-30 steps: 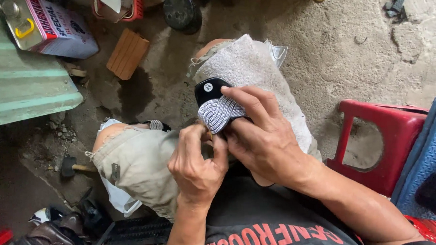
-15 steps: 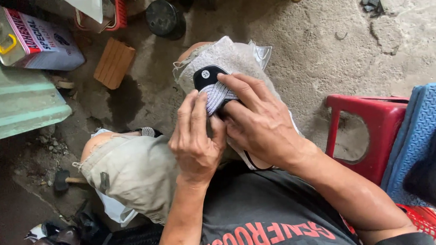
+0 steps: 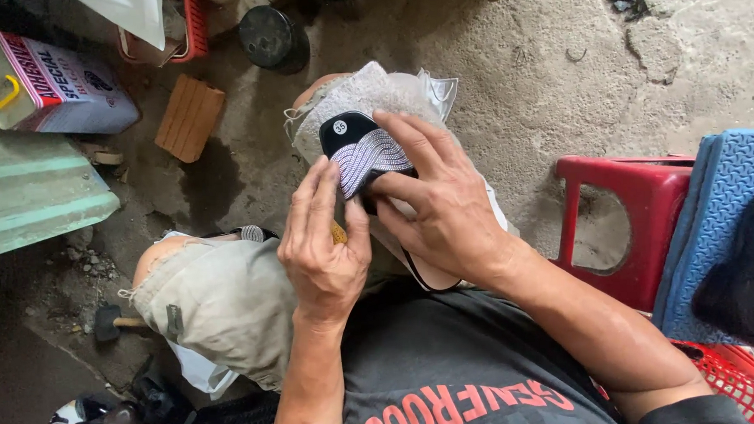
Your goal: Adjusting and fitting a decorative strap onto a sandal sole in a shoe repair shop.
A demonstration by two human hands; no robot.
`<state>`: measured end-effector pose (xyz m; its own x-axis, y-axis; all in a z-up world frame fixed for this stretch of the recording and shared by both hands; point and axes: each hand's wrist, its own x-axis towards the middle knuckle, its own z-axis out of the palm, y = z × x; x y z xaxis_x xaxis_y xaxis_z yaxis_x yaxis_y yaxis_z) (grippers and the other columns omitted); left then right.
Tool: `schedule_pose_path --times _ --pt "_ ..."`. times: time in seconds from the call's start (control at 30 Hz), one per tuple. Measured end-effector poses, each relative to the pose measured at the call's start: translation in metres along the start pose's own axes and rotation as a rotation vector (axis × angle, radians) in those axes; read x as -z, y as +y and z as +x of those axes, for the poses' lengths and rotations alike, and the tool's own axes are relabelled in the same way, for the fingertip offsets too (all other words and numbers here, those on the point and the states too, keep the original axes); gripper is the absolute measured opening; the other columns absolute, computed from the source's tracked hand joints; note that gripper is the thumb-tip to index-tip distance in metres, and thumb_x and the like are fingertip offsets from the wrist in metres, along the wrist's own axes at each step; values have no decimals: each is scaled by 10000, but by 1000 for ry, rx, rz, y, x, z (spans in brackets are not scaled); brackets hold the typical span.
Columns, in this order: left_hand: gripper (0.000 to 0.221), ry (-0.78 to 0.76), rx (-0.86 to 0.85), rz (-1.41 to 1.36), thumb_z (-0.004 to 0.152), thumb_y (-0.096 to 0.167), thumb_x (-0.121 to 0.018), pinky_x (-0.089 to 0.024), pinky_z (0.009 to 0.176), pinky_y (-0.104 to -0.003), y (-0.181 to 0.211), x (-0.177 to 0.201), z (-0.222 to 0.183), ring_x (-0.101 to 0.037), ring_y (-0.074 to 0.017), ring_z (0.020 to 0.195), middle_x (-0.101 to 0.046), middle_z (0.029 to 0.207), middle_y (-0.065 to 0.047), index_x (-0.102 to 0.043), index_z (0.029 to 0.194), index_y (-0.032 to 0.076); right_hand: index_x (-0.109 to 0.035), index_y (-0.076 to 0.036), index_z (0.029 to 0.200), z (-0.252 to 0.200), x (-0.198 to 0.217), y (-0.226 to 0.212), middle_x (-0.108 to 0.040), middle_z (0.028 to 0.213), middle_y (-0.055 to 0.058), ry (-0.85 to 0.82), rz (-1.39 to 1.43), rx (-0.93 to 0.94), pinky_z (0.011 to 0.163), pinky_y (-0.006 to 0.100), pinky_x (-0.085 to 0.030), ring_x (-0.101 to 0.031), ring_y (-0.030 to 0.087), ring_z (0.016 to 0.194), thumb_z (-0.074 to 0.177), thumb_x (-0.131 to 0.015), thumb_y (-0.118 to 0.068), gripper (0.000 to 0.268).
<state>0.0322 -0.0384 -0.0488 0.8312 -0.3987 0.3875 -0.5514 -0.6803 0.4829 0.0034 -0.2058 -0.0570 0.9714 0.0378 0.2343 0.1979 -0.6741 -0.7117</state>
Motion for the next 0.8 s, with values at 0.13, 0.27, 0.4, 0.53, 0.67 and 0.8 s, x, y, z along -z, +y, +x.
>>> schedule_pose_path --times 0.13,0.27,0.4,0.53,0.67,0.8 --pt "253 -2 57 -96 1024 23 -604 -627 981 -394 4 4 0 -734 -362 1161 -676 1296 -230 -592 1262 -63 -704 -110 934 1 0 1 -482 1543 171 -10 -39 1 1094 551 -468 -509 409 1369 958 -759 -212 119" --pt "224 -22 69 -155 993 -21 -635 -622 990 -397 4 7 2 -724 -363 1164 -676 1282 -257 -631 1210 -74 -681 -160 866 4 -4 3 -512 1541 91 -21 -211 10 1016 531 -484 -515 364 1377 897 -803 -276 172" --pt "233 -28 79 -171 980 -42 -661 -622 996 -389 3 8 1 -724 -354 1166 -675 1287 -255 -641 1210 -70 -642 -132 853 7 -5 0 -430 1601 120 0 -261 52 1027 531 -495 -478 369 1424 910 -782 -199 165" --pt "237 -29 67 -174 980 -45 -661 -629 989 -394 1 6 0 -724 -364 1160 -674 1280 -267 -633 1213 -76 -627 -108 808 11 -7 -3 -501 1524 133 67 -133 83 1035 544 -496 -540 383 1353 929 -766 -160 192" --pt "231 -15 31 -89 1026 3 -589 -630 975 -399 -2 1 -5 -735 -365 1154 -677 1287 -245 -610 1244 -71 -608 -70 796 10 -10 -7 -589 1407 120 120 -127 74 957 502 -549 -587 383 1277 903 -691 -103 140" --pt "203 21 65 -111 1024 -10 -546 -596 1006 -404 -1 -3 -6 -732 -355 1145 -688 1253 -214 -610 1211 -55 -600 -75 799 8 -11 -10 -622 1366 90 111 -142 52 951 486 -545 -571 361 1288 881 -679 -111 120"
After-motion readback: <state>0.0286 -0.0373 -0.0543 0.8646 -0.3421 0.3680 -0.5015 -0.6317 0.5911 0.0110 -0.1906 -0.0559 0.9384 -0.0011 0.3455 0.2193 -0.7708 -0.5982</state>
